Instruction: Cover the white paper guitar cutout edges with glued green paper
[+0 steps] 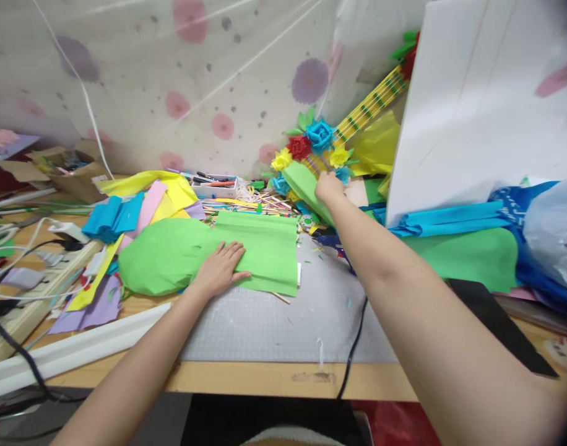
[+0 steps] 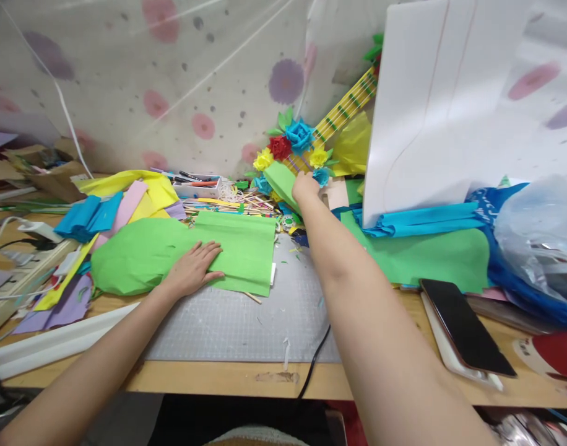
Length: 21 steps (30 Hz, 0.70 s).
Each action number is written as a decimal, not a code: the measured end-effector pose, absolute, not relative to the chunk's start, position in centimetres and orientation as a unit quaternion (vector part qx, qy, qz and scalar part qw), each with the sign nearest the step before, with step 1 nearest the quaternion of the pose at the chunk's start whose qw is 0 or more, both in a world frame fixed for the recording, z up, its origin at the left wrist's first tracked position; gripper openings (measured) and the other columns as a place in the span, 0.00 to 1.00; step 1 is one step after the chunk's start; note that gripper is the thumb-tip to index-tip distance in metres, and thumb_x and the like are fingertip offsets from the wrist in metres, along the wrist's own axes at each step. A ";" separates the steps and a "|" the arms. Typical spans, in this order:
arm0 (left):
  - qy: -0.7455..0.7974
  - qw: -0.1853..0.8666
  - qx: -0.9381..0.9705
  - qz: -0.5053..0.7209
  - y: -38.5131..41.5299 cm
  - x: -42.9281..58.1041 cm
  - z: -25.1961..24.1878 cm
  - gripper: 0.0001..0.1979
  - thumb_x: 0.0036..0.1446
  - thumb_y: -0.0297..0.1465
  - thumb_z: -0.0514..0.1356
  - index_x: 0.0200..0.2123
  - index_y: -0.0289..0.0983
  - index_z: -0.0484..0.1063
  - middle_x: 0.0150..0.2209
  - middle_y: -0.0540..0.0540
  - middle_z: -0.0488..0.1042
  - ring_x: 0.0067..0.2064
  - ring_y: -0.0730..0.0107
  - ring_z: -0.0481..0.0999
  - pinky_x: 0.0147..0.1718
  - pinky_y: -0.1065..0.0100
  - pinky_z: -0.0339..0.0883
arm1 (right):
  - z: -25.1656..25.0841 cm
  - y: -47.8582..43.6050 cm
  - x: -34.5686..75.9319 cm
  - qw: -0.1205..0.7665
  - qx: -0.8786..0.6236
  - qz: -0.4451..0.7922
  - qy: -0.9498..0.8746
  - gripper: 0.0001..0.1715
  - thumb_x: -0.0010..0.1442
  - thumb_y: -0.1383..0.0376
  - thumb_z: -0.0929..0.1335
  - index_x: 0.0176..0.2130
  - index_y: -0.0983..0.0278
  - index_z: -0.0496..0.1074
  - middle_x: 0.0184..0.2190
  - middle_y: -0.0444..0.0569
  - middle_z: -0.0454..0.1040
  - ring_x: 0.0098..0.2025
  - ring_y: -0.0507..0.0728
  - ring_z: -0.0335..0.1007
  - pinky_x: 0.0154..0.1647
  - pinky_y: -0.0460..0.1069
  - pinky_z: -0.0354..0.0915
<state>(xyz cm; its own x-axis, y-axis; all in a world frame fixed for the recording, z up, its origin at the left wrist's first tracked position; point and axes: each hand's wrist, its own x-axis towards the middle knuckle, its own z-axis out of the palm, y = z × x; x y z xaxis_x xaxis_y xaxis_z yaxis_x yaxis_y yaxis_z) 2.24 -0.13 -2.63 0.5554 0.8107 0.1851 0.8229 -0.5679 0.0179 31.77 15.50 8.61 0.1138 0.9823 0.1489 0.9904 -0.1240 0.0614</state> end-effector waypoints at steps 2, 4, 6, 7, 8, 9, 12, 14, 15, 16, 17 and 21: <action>-0.464 0.035 -0.881 -0.086 -0.2 2.3 -2.6 0.34 0.57 0.53 0.45 0.58 0.35 0.59 0.60 0.39 0.61 0.63 0.59 0.56 0.63 0.54 0.45 | 7.8 14.8 30.8 0.051 -0.751 -0.074 -0.654 0.27 0.61 0.72 0.56 0.59 0.73 0.54 0.54 0.68 0.61 0.49 0.62 0.68 0.44 0.51 0.63; -0.465 0.035 -0.880 -0.084 -0.2 2.3 -2.6 0.35 0.58 0.53 0.45 0.58 0.35 0.59 0.60 0.39 0.61 0.63 0.60 0.56 0.63 0.55 0.44 | 7.4 13.6 29.6 0.070 -0.728 -0.066 -0.679 0.26 0.60 0.73 0.57 0.57 0.71 0.58 0.54 0.65 0.63 0.51 0.62 0.66 0.45 0.51 0.62; -0.466 0.036 -0.880 -0.081 -0.2 2.3 -2.6 0.35 0.58 0.53 0.45 0.59 0.35 0.59 0.61 0.39 0.60 0.63 0.60 0.56 0.63 0.55 0.44 | 7.1 12.1 28.4 0.045 -0.695 -0.036 -0.717 0.23 0.59 0.73 0.58 0.54 0.70 0.63 0.50 0.62 0.68 0.51 0.62 0.67 0.45 0.51 0.62; -0.466 0.037 -0.880 -0.081 -0.2 2.3 -2.6 0.35 0.58 0.53 0.45 0.59 0.35 0.58 0.61 0.39 0.60 0.63 0.60 0.56 0.63 0.55 0.44 | 6.9 11.2 27.9 0.014 -0.678 -0.014 -0.735 0.22 0.59 0.73 0.58 0.52 0.69 0.64 0.48 0.62 0.70 0.50 0.63 0.68 0.45 0.51 0.62; -0.466 0.038 -0.880 -0.081 -0.2 2.3 -2.6 0.35 0.58 0.53 0.45 0.59 0.35 0.58 0.61 0.39 0.60 0.63 0.60 0.56 0.63 0.56 0.43 | 6.6 10.3 27.4 -0.018 -0.664 0.004 -0.748 0.21 0.59 0.72 0.59 0.52 0.69 0.65 0.47 0.62 0.71 0.49 0.63 0.68 0.44 0.51 0.63; -0.466 0.038 -0.880 -0.082 -0.2 2.3 -2.6 0.35 0.58 0.53 0.45 0.59 0.35 0.58 0.61 0.40 0.60 0.63 0.60 0.55 0.63 0.56 0.43 | 6.3 9.4 27.0 -0.037 -0.658 0.017 -0.752 0.19 0.60 0.71 0.59 0.51 0.69 0.66 0.46 0.63 0.72 0.48 0.62 0.69 0.43 0.50 0.63; -0.466 0.037 -0.880 -0.084 -0.2 2.3 -2.6 0.35 0.58 0.53 0.45 0.60 0.35 0.57 0.61 0.40 0.59 0.64 0.60 0.55 0.63 0.56 0.42 | 5.1 7.4 26.5 -0.065 -0.655 0.034 -0.752 0.19 0.60 0.71 0.60 0.50 0.71 0.66 0.46 0.65 0.73 0.47 0.62 0.71 0.43 0.49 0.64; -0.466 0.035 -0.881 -0.079 -0.2 2.3 -2.6 0.36 0.58 0.53 0.45 0.60 0.34 0.56 0.62 0.40 0.59 0.64 0.60 0.54 0.63 0.56 0.43 | 4.4 6.6 26.6 -0.070 -0.658 0.034 -0.749 0.22 0.59 0.72 0.61 0.53 0.73 0.62 0.46 0.66 0.72 0.47 0.62 0.71 0.43 0.50 0.64; -0.466 0.035 -0.881 -0.075 -0.2 2.3 -2.6 0.36 0.58 0.53 0.45 0.60 0.34 0.56 0.62 0.39 0.59 0.64 0.60 0.54 0.63 0.56 0.43 | 4.1 6.4 26.7 -0.068 -0.659 0.031 -0.748 0.24 0.59 0.72 0.60 0.55 0.74 0.59 0.46 0.67 0.72 0.47 0.62 0.71 0.43 0.51 0.64; -0.467 0.035 -0.880 -0.072 -0.2 2.3 -2.6 0.36 0.58 0.53 0.45 0.61 0.34 0.56 0.62 0.39 0.59 0.64 0.60 0.54 0.63 0.56 0.43 | 3.9 6.2 26.8 -0.063 -0.660 0.027 -0.748 0.26 0.59 0.73 0.59 0.57 0.74 0.56 0.46 0.67 0.72 0.47 0.62 0.70 0.43 0.51 0.64; -0.468 0.036 -0.880 -0.070 -0.2 2.3 -2.6 0.36 0.58 0.53 0.45 0.61 0.34 0.56 0.62 0.39 0.58 0.64 0.60 0.54 0.63 0.55 0.43 | 3.8 6.1 27.0 -0.057 -0.660 0.022 -0.749 0.27 0.60 0.74 0.59 0.58 0.74 0.54 0.47 0.67 0.71 0.47 0.62 0.70 0.43 0.52 0.64; -0.468 0.037 -0.880 -0.072 -0.2 2.3 -2.5 0.35 0.58 0.52 0.46 0.61 0.35 0.56 0.62 0.40 0.58 0.64 0.60 0.54 0.63 0.55 0.43 | 4.3 5.9 27.0 -0.025 -0.672 -0.012 -0.740 0.25 0.61 0.75 0.56 0.58 0.73 0.57 0.48 0.67 0.69 0.52 0.63 0.64 0.44 0.53 0.64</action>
